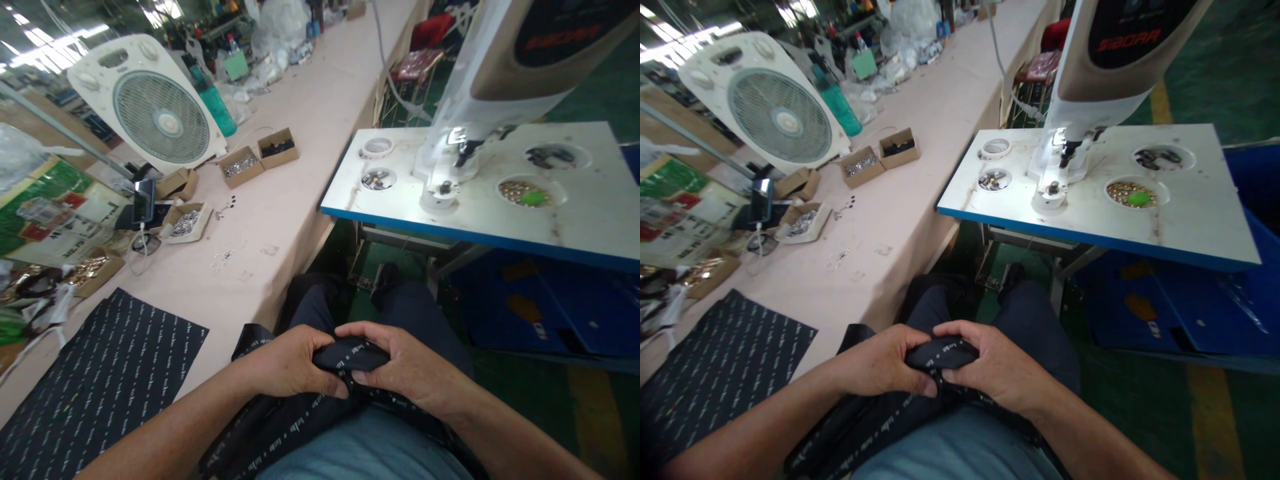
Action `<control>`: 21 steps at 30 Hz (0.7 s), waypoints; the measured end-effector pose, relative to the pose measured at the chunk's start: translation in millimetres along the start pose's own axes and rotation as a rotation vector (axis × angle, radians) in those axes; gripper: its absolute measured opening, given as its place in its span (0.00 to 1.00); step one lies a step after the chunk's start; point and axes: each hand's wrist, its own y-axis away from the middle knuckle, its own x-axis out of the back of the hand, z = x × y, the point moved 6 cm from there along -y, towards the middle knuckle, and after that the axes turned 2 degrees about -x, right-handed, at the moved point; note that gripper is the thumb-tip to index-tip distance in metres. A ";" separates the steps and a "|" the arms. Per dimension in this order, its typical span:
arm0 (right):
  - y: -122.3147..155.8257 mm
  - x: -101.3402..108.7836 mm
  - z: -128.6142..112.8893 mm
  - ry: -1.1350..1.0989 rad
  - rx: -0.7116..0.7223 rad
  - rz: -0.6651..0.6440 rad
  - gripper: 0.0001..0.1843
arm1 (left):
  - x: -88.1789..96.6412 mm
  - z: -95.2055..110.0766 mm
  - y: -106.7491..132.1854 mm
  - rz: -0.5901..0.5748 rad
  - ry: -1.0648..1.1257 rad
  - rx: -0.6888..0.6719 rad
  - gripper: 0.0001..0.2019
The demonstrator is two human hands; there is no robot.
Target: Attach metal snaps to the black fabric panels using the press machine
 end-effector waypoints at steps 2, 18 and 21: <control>-1.4 2.9 2.5 -0.053 -0.005 0.002 0.31 | -0.9 -1.8 -3.0 -0.013 0.044 0.011 0.15; 11.2 136.5 -43.5 -0.135 0.177 0.371 0.29 | 14.2 83.9 -128.4 0.149 0.200 -0.088 0.12; 11.1 170.5 -54.5 -0.129 0.195 0.443 0.29 | 22.2 111.1 -161.9 0.092 0.166 -0.116 0.12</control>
